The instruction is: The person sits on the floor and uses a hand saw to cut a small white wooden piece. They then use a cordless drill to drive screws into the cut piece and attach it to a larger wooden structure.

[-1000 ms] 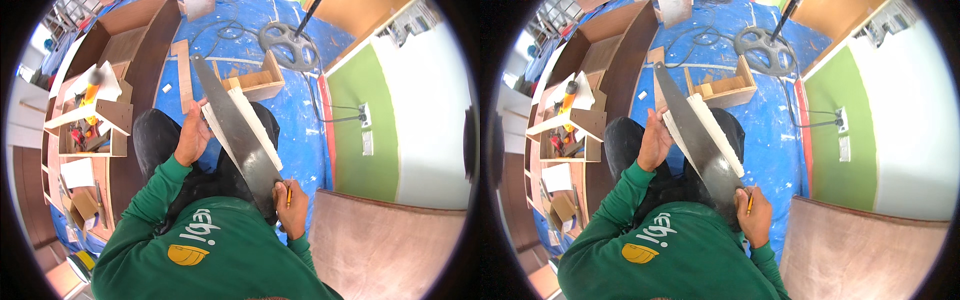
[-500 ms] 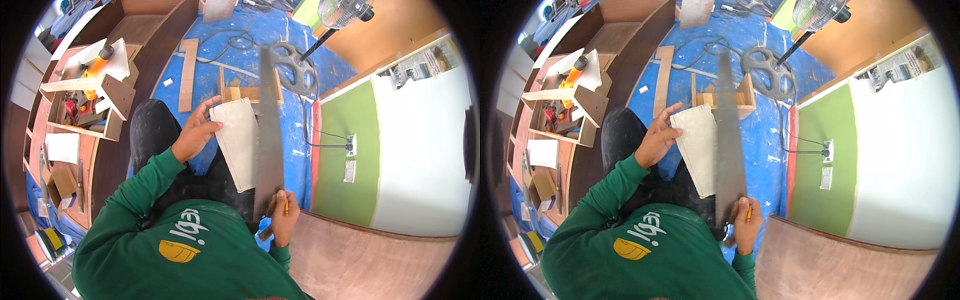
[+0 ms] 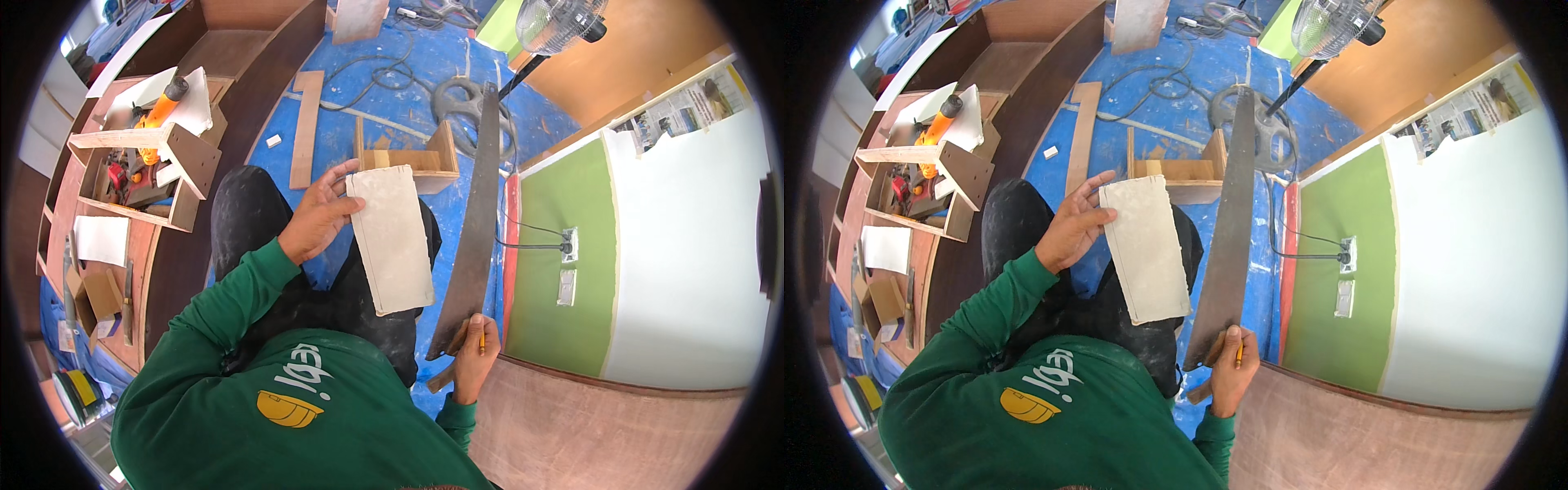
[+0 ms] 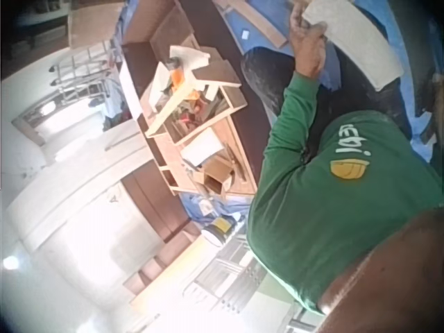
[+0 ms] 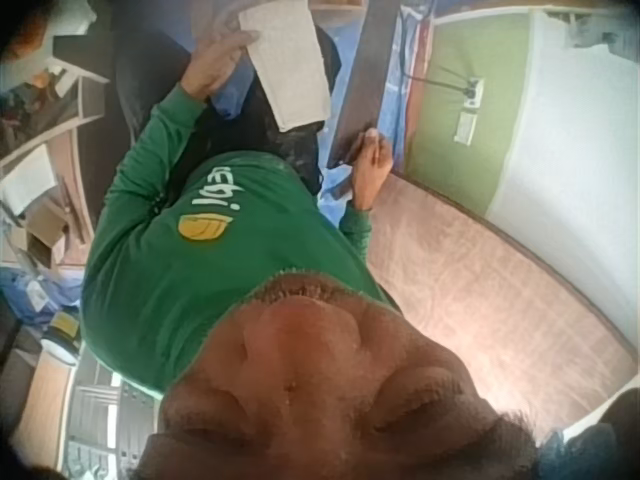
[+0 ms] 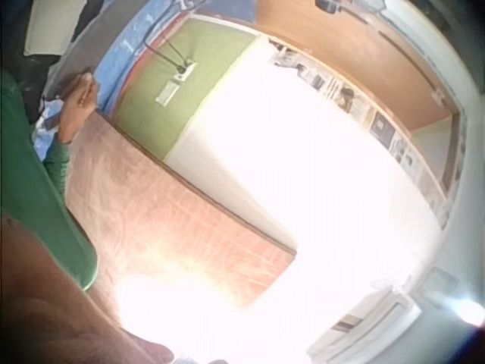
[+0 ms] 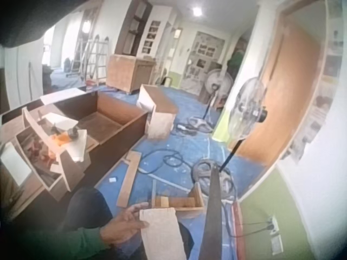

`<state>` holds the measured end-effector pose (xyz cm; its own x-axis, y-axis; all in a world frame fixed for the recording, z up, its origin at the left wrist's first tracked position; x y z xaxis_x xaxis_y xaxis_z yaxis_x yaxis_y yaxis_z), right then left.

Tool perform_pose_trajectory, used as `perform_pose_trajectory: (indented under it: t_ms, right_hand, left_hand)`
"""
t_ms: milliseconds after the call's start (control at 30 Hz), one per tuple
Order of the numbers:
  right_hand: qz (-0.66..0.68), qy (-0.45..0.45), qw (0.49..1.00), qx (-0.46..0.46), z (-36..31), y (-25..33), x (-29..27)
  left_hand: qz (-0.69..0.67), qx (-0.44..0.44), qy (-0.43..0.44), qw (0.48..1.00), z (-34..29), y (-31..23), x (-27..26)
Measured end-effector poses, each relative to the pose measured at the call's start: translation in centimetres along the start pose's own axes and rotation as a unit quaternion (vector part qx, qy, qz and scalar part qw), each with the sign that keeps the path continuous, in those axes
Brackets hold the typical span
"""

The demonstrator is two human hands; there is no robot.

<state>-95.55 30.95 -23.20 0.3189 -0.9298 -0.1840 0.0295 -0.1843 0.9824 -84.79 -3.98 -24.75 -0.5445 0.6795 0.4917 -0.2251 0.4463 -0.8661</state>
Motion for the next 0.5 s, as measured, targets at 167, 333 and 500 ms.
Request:
perform_pose_trajectory:
  t_ms: [167,333,500]
  right_hand:
    - [0.006,0.001,1.000,-0.002,0.0,0.8,0.4]
    - [-0.014,-0.013,0.999,-0.027,0.3,0.7,0.3]
    - [0.003,-0.016,1.000,-0.001,0.5,0.0,-0.3]
  left_hand:
    - [-0.010,-0.006,0.002,1.000,0.2,-0.6,0.4]
    - [-0.009,-0.003,0.004,1.000,0.7,-0.5,0.3]
    - [0.002,0.008,0.010,1.000,1.2,-1.2,1.1]
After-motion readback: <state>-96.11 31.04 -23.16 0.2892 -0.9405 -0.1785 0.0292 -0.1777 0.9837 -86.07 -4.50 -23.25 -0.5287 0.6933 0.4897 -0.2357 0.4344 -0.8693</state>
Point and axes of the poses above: each hand's wrist, its own z-axis towards the middle knuckle, its own x-axis out of the palm, y = z × x, the point moved 2 cm from there along z, towards the middle knuckle, and after that the axes turned 9 degrees about z, right-handed, at the moved point
